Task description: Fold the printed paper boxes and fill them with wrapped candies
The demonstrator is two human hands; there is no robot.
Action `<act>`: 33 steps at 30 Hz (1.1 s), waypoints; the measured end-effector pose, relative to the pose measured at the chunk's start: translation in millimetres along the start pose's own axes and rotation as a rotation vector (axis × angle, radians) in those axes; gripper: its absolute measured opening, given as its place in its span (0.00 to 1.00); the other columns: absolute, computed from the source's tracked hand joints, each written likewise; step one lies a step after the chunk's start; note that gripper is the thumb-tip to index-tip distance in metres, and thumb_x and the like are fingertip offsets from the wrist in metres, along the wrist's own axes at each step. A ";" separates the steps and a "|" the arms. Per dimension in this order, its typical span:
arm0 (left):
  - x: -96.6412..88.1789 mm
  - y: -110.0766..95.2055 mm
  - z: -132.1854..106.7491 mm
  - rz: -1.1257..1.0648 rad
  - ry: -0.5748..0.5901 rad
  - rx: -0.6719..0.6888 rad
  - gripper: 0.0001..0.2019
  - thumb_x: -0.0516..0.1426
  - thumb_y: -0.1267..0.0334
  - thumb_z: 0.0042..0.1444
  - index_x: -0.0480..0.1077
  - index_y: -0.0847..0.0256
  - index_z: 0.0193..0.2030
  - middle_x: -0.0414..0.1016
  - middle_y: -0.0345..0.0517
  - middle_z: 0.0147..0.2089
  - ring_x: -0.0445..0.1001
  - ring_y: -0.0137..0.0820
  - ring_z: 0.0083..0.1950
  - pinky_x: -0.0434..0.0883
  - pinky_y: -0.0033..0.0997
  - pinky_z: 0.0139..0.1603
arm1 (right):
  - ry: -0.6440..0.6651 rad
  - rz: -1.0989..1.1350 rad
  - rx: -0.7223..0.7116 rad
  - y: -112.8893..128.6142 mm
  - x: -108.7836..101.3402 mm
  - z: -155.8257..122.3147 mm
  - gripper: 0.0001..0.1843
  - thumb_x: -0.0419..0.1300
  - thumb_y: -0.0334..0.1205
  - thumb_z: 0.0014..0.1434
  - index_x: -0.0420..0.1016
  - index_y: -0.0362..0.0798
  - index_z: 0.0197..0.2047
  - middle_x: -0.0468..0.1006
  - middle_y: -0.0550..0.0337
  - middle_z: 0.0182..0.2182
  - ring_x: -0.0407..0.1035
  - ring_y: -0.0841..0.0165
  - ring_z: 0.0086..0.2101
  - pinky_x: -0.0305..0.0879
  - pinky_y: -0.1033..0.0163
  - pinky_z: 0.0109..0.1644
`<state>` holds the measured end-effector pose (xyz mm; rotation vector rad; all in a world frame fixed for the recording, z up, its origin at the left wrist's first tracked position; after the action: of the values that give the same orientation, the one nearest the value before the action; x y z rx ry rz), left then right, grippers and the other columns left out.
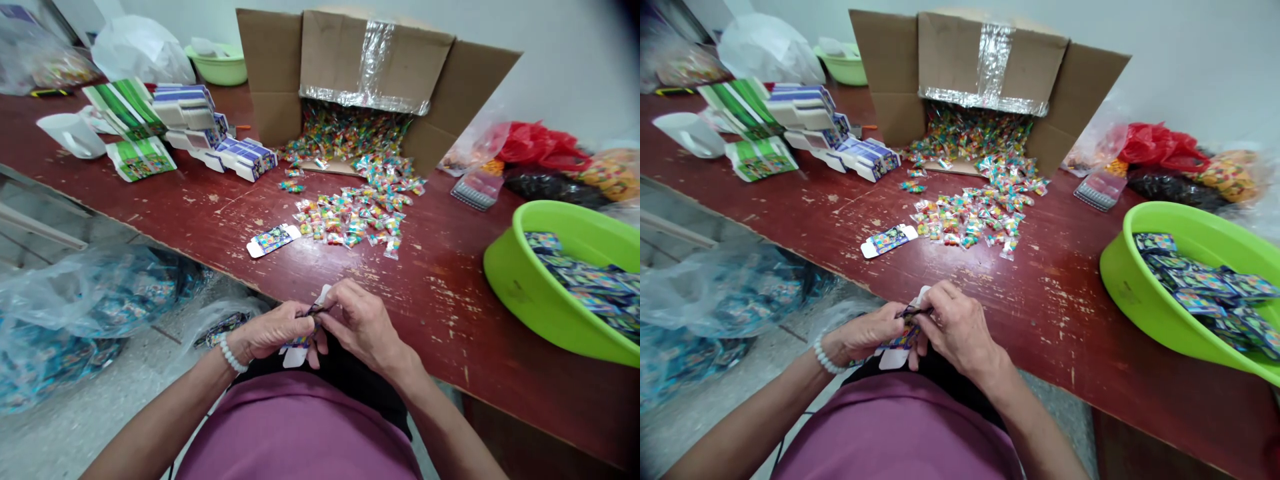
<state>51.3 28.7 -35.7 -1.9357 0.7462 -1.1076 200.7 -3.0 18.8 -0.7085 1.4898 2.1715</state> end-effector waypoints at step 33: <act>0.5 -7.5 -3.0 0.197 -0.654 0.341 0.24 0.64 0.60 0.55 0.63 0.58 0.56 0.79 0.45 0.46 0.78 0.34 0.44 0.76 0.34 0.45 | -0.172 0.478 0.472 -33.7 18.7 -10.4 0.12 0.61 0.47 0.60 0.77 0.47 0.36 0.78 0.61 0.28 0.70 0.69 0.29 0.66 0.67 0.32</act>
<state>49.7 31.3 -28.2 -1.7289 0.3440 -0.3980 207.9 -0.3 -20.4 -0.0022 2.1251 1.9899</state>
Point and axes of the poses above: each hand's wrist, its own z-axis towards the middle knuckle, its own x-axis out of the palm, y = z × x, the point moved 4 cm from there along z, towards the middle knuckle
